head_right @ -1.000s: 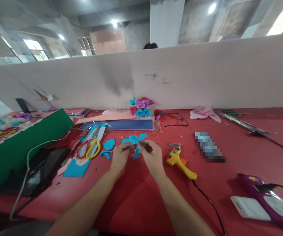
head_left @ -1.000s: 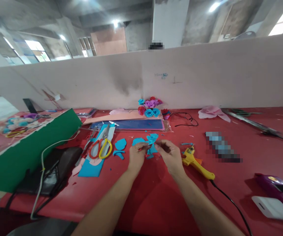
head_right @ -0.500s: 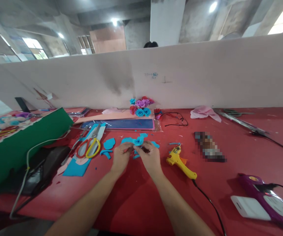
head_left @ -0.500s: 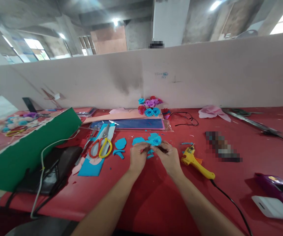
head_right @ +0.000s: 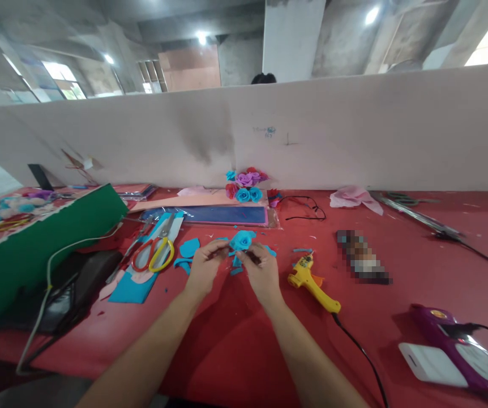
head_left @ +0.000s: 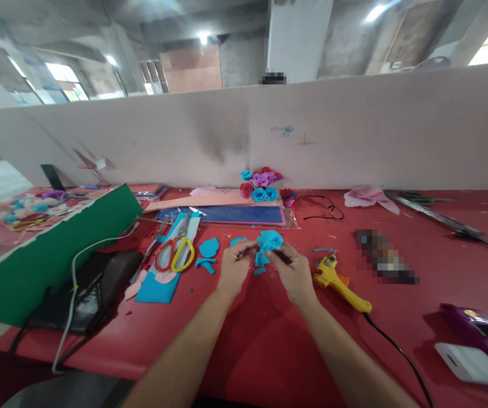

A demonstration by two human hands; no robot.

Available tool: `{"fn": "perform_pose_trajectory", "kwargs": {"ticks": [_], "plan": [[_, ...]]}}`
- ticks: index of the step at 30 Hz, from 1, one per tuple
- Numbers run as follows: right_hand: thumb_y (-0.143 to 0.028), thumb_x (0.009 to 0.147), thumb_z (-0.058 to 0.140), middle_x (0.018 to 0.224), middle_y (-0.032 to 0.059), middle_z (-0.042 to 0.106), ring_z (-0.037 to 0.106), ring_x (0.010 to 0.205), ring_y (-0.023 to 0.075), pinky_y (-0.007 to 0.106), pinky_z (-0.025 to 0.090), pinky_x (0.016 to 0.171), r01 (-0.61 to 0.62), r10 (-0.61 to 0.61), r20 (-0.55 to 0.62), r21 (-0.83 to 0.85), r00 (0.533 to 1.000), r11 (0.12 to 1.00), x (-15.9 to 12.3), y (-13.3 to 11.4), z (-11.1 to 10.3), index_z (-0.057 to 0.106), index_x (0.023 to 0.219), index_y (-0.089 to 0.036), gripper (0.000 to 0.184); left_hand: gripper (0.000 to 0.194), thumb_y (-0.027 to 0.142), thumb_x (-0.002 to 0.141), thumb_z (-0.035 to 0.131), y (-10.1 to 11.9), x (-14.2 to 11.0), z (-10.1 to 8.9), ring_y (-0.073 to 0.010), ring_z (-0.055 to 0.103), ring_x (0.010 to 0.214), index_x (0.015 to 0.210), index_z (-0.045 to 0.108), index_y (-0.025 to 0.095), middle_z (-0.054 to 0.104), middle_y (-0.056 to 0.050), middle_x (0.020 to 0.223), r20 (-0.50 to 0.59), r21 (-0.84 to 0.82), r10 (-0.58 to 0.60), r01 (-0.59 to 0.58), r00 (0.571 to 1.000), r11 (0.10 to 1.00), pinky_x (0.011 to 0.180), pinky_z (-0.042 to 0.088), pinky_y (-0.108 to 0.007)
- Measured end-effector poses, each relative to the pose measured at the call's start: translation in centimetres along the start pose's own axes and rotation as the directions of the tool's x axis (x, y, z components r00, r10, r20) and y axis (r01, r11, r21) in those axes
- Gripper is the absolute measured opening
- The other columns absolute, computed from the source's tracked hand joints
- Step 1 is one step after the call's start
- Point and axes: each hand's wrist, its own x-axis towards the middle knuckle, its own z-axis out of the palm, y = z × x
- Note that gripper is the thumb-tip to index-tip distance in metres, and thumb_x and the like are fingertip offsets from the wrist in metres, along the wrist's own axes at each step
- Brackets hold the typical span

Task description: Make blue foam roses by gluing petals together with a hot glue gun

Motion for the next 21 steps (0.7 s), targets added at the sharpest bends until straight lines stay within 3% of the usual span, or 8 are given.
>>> {"fn": "perform_pose_trajectory", "kwargs": {"ticks": [8, 15, 21], "plan": [[-0.038, 0.072, 0.068, 0.077, 0.0028, 0.072, 0.064, 0.075, 0.0199, 0.032, 0.05, 0.072, -0.065, 0.066, -0.017, 0.024, 0.998, 0.998, -0.06, 0.06, 0.09, 0.073, 0.082, -0.021, 0.021, 0.022, 0.035, 0.071, 0.07, 0.45, -0.21, 0.24, -0.0169, 0.062, 0.076, 0.08, 0.073, 0.015, 0.068, -0.006, 0.076, 0.09, -0.295, -0.192, 0.211, 0.977, 0.932, 0.08, 0.049, -0.032], [-0.038, 0.073, 0.066, 0.075, 0.0025, 0.071, 0.064, 0.073, 0.0199, 0.031, 0.05, 0.069, -0.058, 0.057, -0.007, -0.049, 0.998, 0.997, -0.01, 0.02, 0.05, 0.073, 0.081, -0.022, 0.019, 0.016, 0.031, 0.065, 0.075, 0.79, -0.16, 0.32, -0.0149, 0.059, 0.073, 0.071, 0.072, 0.016, 0.067, -0.003, 0.071, -0.002, -0.302, -0.201, 0.191, 0.98, 0.934, 0.076, 0.047, -0.029], [-0.04, 0.074, 0.066, 0.079, 0.0037, 0.072, 0.064, 0.075, 0.02, 0.032, 0.05, 0.072, -0.051, 0.05, -0.018, -0.056, 0.999, 0.997, 0.02, 0.16, -0.09, 0.072, 0.086, -0.02, 0.024, 0.014, 0.029, 0.065, 0.076, 0.35, -0.21, 0.26, -0.013, 0.057, 0.071, 0.069, 0.072, 0.015, 0.065, -0.002, 0.07, 0.053, -0.319, -0.221, 0.226, 0.974, 0.92, 0.075, 0.045, -0.026]]}}
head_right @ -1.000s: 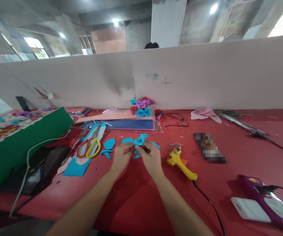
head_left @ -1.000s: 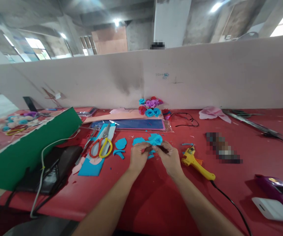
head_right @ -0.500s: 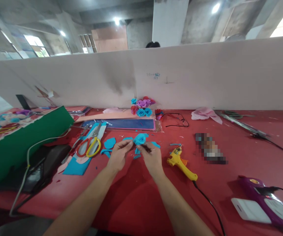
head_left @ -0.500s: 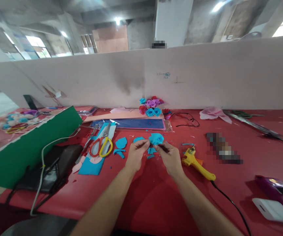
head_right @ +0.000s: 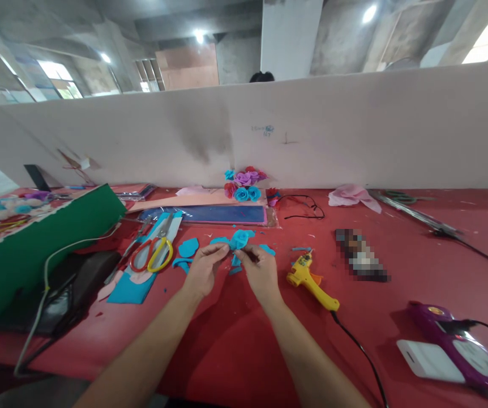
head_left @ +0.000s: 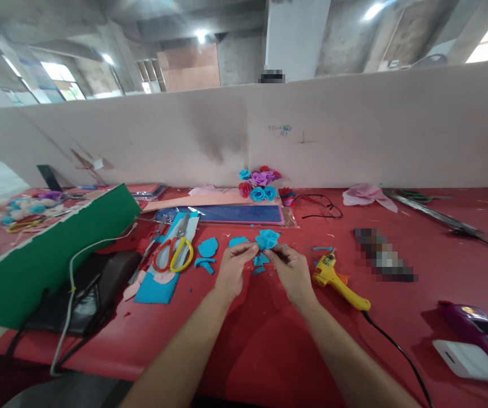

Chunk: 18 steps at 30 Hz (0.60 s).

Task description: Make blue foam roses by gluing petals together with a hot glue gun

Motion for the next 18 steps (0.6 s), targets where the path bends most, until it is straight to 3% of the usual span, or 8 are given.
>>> {"fn": "perform_pose_trajectory", "kwargs": {"ticks": [7, 15, 18], "plan": [[-0.04, 0.072, 0.068, 0.078, 0.0038, 0.072, 0.064, 0.075, 0.0205, 0.032, 0.051, 0.071, -0.028, 0.028, -0.009, 0.049, 1.0, 0.998, 0.0, 0.0, 0.0, 0.073, 0.084, -0.02, 0.024, 0.017, 0.027, 0.059, 0.079, -0.6, 0.2, 0.1, -0.0111, 0.056, 0.07, 0.065, 0.068, 0.015, 0.061, -0.001, 0.069, 0.004, -0.187, -0.134, 0.133, 0.991, 0.973, 0.071, 0.045, -0.025], [-0.043, 0.072, 0.068, 0.055, -0.0002, 0.064, 0.059, 0.051, 0.0156, 0.027, 0.047, 0.052, -0.049, 0.049, 0.054, 0.001, 0.997, 0.999, -0.1, -0.8, 0.0, 0.068, 0.069, -0.019, 0.024, 0.017, 0.024, 0.059, 0.079, -0.6, 0.5, -0.4, -0.0103, 0.052, 0.064, 0.065, 0.067, 0.014, 0.059, -0.001, 0.066, 0.053, -0.196, -0.177, 0.184, 0.983, 0.963, 0.062, 0.042, -0.025], [-0.047, 0.071, 0.068, 0.059, 0.0018, 0.067, 0.061, 0.048, 0.0159, 0.025, 0.045, 0.045, -0.086, 0.08, 0.093, 0.058, 0.992, 0.995, -0.1, -1.0, 0.1, 0.066, 0.072, -0.018, 0.029, 0.02, 0.026, 0.058, 0.08, -0.6, 0.6, -0.5, -0.011, 0.052, 0.061, 0.065, 0.066, 0.014, 0.059, -0.001, 0.064, 0.09, -0.183, -0.192, 0.206, 0.977, 0.961, 0.059, 0.041, -0.026]]}}
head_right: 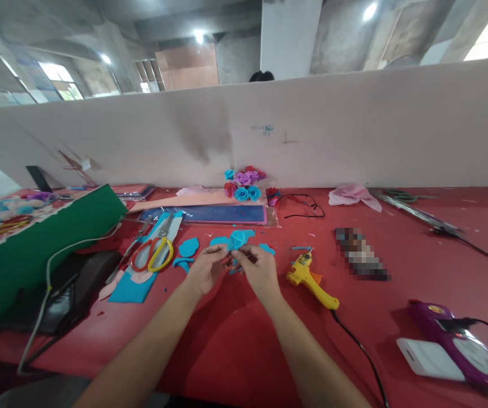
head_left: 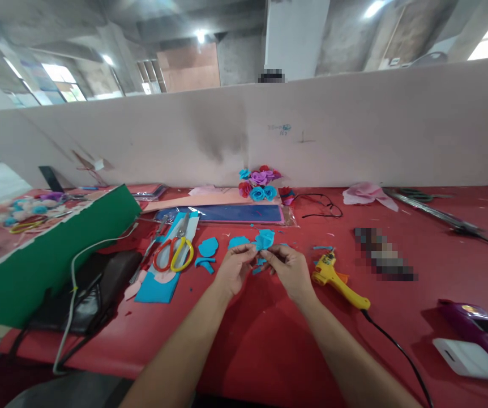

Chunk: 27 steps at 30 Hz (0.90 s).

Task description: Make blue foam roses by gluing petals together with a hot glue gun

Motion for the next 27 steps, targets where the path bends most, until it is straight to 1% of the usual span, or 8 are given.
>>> {"fn": "perform_pose_trajectory", "kwargs": {"ticks": [3, 7, 10, 12, 14, 16, 21, 27], "plan": [[-0.048, 0.069, 0.069, 0.064, 0.0035, 0.069, 0.064, 0.05, 0.0174, 0.025, 0.047, 0.043, -0.013, 0.012, 0.023, 0.051, 1.0, 0.999, 0.01, -0.19, 0.13, 0.065, 0.072, -0.019, 0.03, 0.021, 0.028, 0.058, 0.08, -0.08, 0.09, -0.07, -0.0121, 0.053, 0.063, 0.065, 0.065, 0.014, 0.059, -0.001, 0.065, 0.008, -0.003, -0.014, 0.014, 1.0, 1.0, 0.059, 0.041, -0.026], [-0.045, 0.067, 0.072, 0.065, 0.0026, 0.07, 0.065, 0.053, 0.0178, 0.029, 0.054, 0.05, -0.029, 0.026, 0.037, 0.08, 0.999, 0.996, 0.07, -0.32, 0.25, 0.065, 0.07, -0.02, 0.027, 0.022, 0.033, 0.061, 0.078, -0.11, 0.22, -0.17, -0.0127, 0.054, 0.066, 0.066, 0.065, 0.015, 0.061, -0.001, 0.067, -0.025, -0.011, -0.027, 0.027, 0.999, 1.0, 0.061, 0.041, -0.026], [-0.044, 0.066, 0.072, 0.066, 0.0022, 0.07, 0.065, 0.054, 0.0182, 0.032, 0.057, 0.055, -0.036, 0.03, 0.049, 0.112, 0.998, 0.993, 0.16, -0.25, 0.23, 0.066, 0.071, -0.02, 0.026, 0.022, 0.035, 0.063, 0.077, 0.06, 0.18, -0.2, -0.0122, 0.054, 0.065, 0.064, 0.065, 0.016, 0.061, 0.0, 0.066, -0.049, -0.011, 0.017, -0.017, 0.999, 1.0, 0.061, 0.041, -0.026], [-0.044, 0.066, 0.072, 0.066, 0.0022, 0.07, 0.066, 0.055, 0.019, 0.033, 0.058, 0.057, -0.039, 0.034, 0.046, 0.112, 0.998, 0.993, 0.19, -0.17, 0.18, 0.066, 0.071, -0.02, 0.026, 0.02, 0.033, 0.063, 0.077, 0.27, 0.05, -0.18, -0.0115, 0.053, 0.064, 0.064, 0.067, 0.016, 0.061, 0.0, 0.065, -0.05, 0.053, 0.085, -0.083, 0.995, 0.995, 0.063, 0.042, -0.025], [-0.044, 0.066, 0.072, 0.067, 0.0022, 0.07, 0.067, 0.057, 0.0193, 0.033, 0.058, 0.058, -0.04, 0.036, 0.033, 0.1, 0.999, 0.994, 0.18, -0.15, 0.15, 0.065, 0.072, -0.02, 0.026, 0.017, 0.029, 0.062, 0.078, 0.5, -0.13, -0.12, -0.0108, 0.053, 0.065, 0.064, 0.068, 0.016, 0.061, 0.0, 0.065, -0.057, 0.164, 0.164, -0.152, 0.985, 0.975, 0.067, 0.042, -0.024], [-0.043, 0.066, 0.071, 0.068, 0.002, 0.07, 0.068, 0.059, 0.0197, 0.033, 0.058, 0.059, -0.041, 0.039, 0.022, 0.089, 0.999, 0.995, 0.13, -0.19, 0.12, 0.065, 0.073, -0.02, 0.025, 0.013, 0.026, 0.063, 0.077, 0.7, -0.3, -0.03, -0.011, 0.054, 0.068, 0.066, 0.07, 0.016, 0.062, 0.0, 0.068, -0.067, 0.262, 0.212, -0.188, 0.975, 0.947, 0.072, 0.042, -0.024], [-0.038, 0.067, 0.069, 0.066, 0.0019, 0.069, 0.068, 0.059, 0.02, 0.032, 0.057, 0.058, -0.037, 0.036, 0.011, 0.031, 0.999, 0.999, 0.02, -0.42, 0.06, 0.065, 0.073, -0.019, 0.02, 0.01, 0.026, 0.066, 0.074, 0.66, -0.4, 0.07, -0.0143, 0.056, 0.078, 0.068, 0.071, 0.017, 0.064, -0.002, 0.076, -0.039, 0.336, 0.235, -0.209, 0.971, 0.918, 0.079, 0.042, -0.026], [-0.033, 0.066, 0.068, 0.063, 0.0014, 0.069, 0.067, 0.056, 0.0188, 0.029, 0.056, 0.055, -0.047, 0.047, -0.016, -0.015, 0.999, 0.999, 0.02, -0.69, -0.03, 0.067, 0.073, -0.019, 0.016, 0.01, 0.027, 0.066, 0.073, 0.25, -0.08, -0.26, -0.0146, 0.056, 0.078, 0.072, 0.072, 0.018, 0.063, -0.002, 0.077, 0.002, 0.392, 0.277, -0.255, 0.961, 0.884, 0.077, 0.042, -0.027]]}}
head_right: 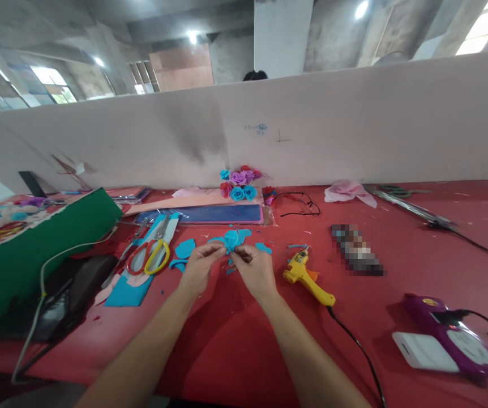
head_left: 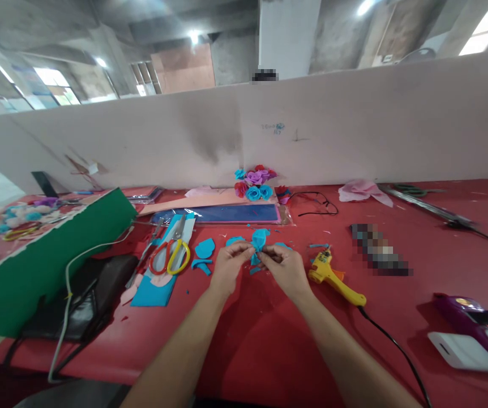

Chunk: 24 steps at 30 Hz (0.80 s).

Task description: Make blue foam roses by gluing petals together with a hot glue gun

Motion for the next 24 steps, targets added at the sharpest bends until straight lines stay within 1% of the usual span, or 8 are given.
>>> {"fn": "perform_pose_trajectory", "kwargs": {"ticks": [4, 6, 8, 11, 14, 16, 20, 24], "plan": [[-0.033, 0.066, 0.067, 0.062, 0.0015, 0.069, 0.067, 0.056, 0.0189, 0.029, 0.056, 0.055, -0.009, 0.009, -0.002, 0.012, 1.0, 1.0, 0.04, -0.01, -0.04, 0.066, 0.072, -0.019, 0.015, 0.007, 0.024, 0.068, 0.07, 0.06, 0.06, -0.04, -0.0163, 0.056, 0.081, 0.071, 0.073, 0.018, 0.064, -0.004, 0.08, 0.03, 0.096, 0.093, -0.095, 0.995, 0.991, 0.077, 0.042, -0.028], [-0.033, 0.066, 0.067, 0.062, 0.0017, 0.069, 0.067, 0.056, 0.0191, 0.03, 0.057, 0.056, -0.007, 0.007, -0.01, 0.025, 1.0, 1.0, 0.08, 0.06, -0.06, 0.066, 0.073, -0.019, 0.016, 0.008, 0.023, 0.069, 0.067, 0.21, 0.0, 0.02, -0.0174, 0.057, 0.083, 0.073, 0.073, 0.019, 0.065, -0.005, 0.083, 0.041, 0.137, 0.113, -0.118, 0.993, 0.984, 0.078, 0.043, -0.029], [-0.033, 0.066, 0.067, 0.062, 0.002, 0.069, 0.067, 0.056, 0.0195, 0.03, 0.057, 0.056, -0.001, 0.002, -0.026, 0.028, 1.0, 1.0, 0.11, 0.15, -0.07, 0.067, 0.074, -0.018, 0.016, 0.009, 0.022, 0.071, 0.065, 0.32, -0.11, 0.13, -0.0174, 0.057, 0.08, 0.075, 0.073, 0.019, 0.065, -0.005, 0.081, 0.036, 0.142, 0.093, -0.098, 0.995, 0.985, 0.076, 0.044, -0.029], [-0.035, 0.066, 0.067, 0.062, 0.0023, 0.069, 0.067, 0.056, 0.0198, 0.031, 0.057, 0.056, 0.01, -0.009, -0.04, 0.025, 0.999, 1.0, 0.13, 0.23, -0.02, 0.066, 0.073, -0.019, 0.017, 0.01, 0.024, 0.072, 0.064, 0.36, -0.25, 0.31, -0.0167, 0.057, 0.076, 0.076, 0.072, 0.019, 0.066, -0.004, 0.076, -0.003, 0.118, 0.066, -0.065, 0.998, 0.991, 0.074, 0.045, -0.029], [-0.035, 0.067, 0.067, 0.065, 0.0028, 0.07, 0.067, 0.056, 0.0192, 0.031, 0.057, 0.057, 0.012, -0.01, -0.042, 0.031, 0.999, 0.999, 0.1, 0.21, 0.06, 0.066, 0.074, -0.018, 0.018, 0.014, 0.027, 0.072, 0.065, 0.19, -0.28, 0.46, -0.0171, 0.059, 0.078, 0.081, 0.072, 0.018, 0.067, -0.005, 0.08, -0.051, 0.073, 0.053, -0.049, 0.997, 0.996, 0.077, 0.045, -0.03], [-0.034, 0.067, 0.067, 0.067, 0.0031, 0.07, 0.067, 0.057, 0.0188, 0.031, 0.057, 0.058, 0.01, -0.008, -0.038, 0.028, 0.999, 1.0, 0.07, 0.2, 0.12, 0.067, 0.075, -0.018, 0.018, 0.018, 0.028, 0.071, 0.068, -0.02, -0.22, 0.52, -0.0166, 0.059, 0.078, 0.085, 0.073, 0.018, 0.068, -0.005, 0.08, -0.075, 0.022, 0.01, -0.008, 0.997, 1.0, 0.077, 0.045, -0.03], [-0.033, 0.069, 0.066, 0.069, 0.0029, 0.07, 0.068, 0.059, 0.0186, 0.03, 0.057, 0.058, 0.014, -0.014, -0.018, 0.012, 1.0, 1.0, -0.05, 0.33, 0.21, 0.068, 0.077, -0.018, 0.017, 0.02, 0.028, 0.065, 0.074, -0.44, -0.11, 0.52, -0.0152, 0.059, 0.073, 0.081, 0.075, 0.016, 0.068, -0.004, 0.073, -0.044, -0.068, -0.086, 0.083, 0.995, 0.994, 0.074, 0.045, -0.029], [-0.03, 0.07, 0.064, 0.068, 0.0024, 0.07, 0.068, 0.059, 0.0183, 0.029, 0.056, 0.057, 0.021, -0.021, -0.001, -0.003, 1.0, 1.0, -0.15, 0.65, 0.19, 0.068, 0.077, -0.018, 0.014, 0.021, 0.028, 0.063, 0.077, -0.47, -0.1, 0.49, -0.0148, 0.059, 0.071, 0.08, 0.076, 0.016, 0.068, -0.004, 0.07, -0.007, -0.1, -0.12, 0.118, 0.993, 0.988, 0.073, 0.045, -0.028]]}}
